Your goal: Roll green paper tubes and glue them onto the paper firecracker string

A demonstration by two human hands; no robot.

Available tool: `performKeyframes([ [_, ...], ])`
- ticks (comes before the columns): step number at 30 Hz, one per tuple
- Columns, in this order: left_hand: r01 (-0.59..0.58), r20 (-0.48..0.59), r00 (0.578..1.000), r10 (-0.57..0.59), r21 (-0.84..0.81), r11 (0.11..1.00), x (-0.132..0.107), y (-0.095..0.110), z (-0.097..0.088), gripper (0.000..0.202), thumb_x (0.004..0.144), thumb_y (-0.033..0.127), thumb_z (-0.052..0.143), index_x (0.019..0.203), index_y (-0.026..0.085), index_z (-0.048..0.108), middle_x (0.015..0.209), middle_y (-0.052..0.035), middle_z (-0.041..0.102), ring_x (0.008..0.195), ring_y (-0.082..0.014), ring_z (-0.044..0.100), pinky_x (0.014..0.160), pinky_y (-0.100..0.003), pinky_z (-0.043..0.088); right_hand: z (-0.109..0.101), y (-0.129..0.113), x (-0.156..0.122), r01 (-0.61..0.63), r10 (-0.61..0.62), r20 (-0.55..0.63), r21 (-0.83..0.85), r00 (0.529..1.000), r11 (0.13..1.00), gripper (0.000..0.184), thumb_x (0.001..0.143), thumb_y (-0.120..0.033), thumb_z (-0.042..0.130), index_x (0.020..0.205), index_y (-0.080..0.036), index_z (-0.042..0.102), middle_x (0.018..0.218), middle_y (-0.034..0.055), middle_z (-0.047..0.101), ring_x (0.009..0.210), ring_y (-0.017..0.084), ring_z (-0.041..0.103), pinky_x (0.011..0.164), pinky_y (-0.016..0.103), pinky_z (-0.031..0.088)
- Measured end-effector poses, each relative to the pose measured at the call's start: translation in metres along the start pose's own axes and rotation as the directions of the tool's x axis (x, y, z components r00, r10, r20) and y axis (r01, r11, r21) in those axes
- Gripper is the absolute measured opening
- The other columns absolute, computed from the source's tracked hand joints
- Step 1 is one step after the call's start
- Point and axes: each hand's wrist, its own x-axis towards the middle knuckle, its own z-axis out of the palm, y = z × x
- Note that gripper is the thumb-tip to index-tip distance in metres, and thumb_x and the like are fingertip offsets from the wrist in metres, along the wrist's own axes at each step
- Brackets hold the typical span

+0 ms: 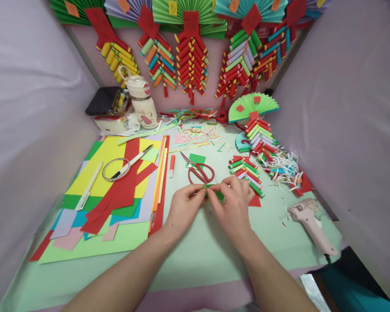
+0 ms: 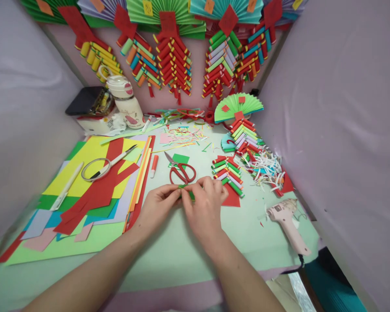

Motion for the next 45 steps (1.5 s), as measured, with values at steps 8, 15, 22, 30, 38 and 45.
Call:
performKeyframes([
  [8, -0.057, -0.008, 0.998, 0.058, 0.094, 0.994, -0.001, 0.0, -0.001, 0.023, 0.076, 0.029, 0.061, 0.092, 0.022, 0.076, 0.091, -0.0047, 0.074, 0.084, -0.0214, 0.067, 0.077, -0.031, 0.052, 0.001, 0.0, 0.0, -0.027, 0.027, -0.008, 0.013, 1.0, 1.0, 0.016, 0.085, -0.032, 0.06, 0.074, -0.023, 0.066, 0.084, 0.0037, 0.054, 0.09, 0.023, 0.042, 0.079, 0.039, 0.025],
  [15, -0.092, 0.0, 0.996, 0.092, 0.116, 0.989, -0.001, -0.003, -0.001, 0.024, 0.078, 0.03, 0.059, 0.094, 0.023, 0.076, 0.092, -0.0043, 0.074, 0.086, -0.021, 0.067, 0.08, -0.031, 0.052, 0.001, 0.0, 0.001, -0.031, 0.031, -0.015, 0.012, 0.999, 0.999, 0.016, 0.084, -0.031, 0.06, 0.072, -0.022, 0.065, 0.083, 0.0039, 0.055, 0.089, 0.023, 0.043, 0.079, 0.039, 0.025],
  [22, -0.121, 0.022, 0.993, 0.119, 0.133, 0.984, -0.004, -0.002, -0.001, 0.026, 0.081, 0.03, 0.057, 0.098, 0.023, 0.075, 0.095, -0.0038, 0.074, 0.088, -0.0208, 0.067, 0.081, -0.031, 0.051, 0.001, 0.001, 0.001, -0.05, 0.05, -0.009, 0.01, 0.999, 0.999, 0.014, 0.083, -0.03, 0.062, 0.071, -0.023, 0.064, 0.083, 0.0029, 0.055, 0.089, 0.022, 0.043, 0.079, 0.039, 0.025],
  [30, -0.128, 0.014, 0.992, 0.127, 0.118, 0.985, -0.005, -0.001, 0.001, 0.026, 0.08, 0.033, 0.057, 0.095, 0.022, 0.076, 0.093, -0.0041, 0.074, 0.086, -0.0208, 0.066, 0.078, -0.029, 0.052, 0.003, 0.003, 0.001, -0.052, 0.052, -0.009, 0.005, 0.999, 0.999, 0.016, 0.083, -0.032, 0.061, 0.07, -0.023, 0.065, 0.083, 0.0031, 0.056, 0.089, 0.022, 0.044, 0.079, 0.038, 0.025],
  [38, -0.067, -0.016, 0.998, 0.067, 0.004, 0.998, -0.002, -0.002, -0.001, 0.029, 0.078, 0.04, 0.06, 0.092, 0.019, 0.074, 0.082, -0.0037, 0.069, 0.075, -0.0182, 0.065, 0.063, -0.029, 0.058, -0.001, 0.001, 0.001, -0.034, 0.035, -0.011, 0.025, 0.999, 0.999, 0.014, 0.082, -0.034, 0.063, 0.073, -0.024, 0.066, 0.084, 0.0032, 0.056, 0.089, 0.023, 0.045, 0.079, 0.038, 0.025],
  [45, -0.061, -0.148, 0.987, 0.06, -0.008, 0.998, 0.005, 0.008, -0.014, 0.029, 0.075, 0.044, 0.063, 0.086, 0.018, 0.073, 0.084, -0.0028, 0.067, 0.068, -0.0147, 0.063, 0.054, -0.025, 0.059, -0.008, 0.004, 0.005, -0.062, 0.061, 0.008, 0.114, 0.998, 0.992, 0.01, 0.084, -0.03, 0.06, 0.078, -0.025, 0.066, 0.087, 0.0024, 0.059, 0.09, 0.022, 0.049, 0.081, 0.038, 0.028],
])
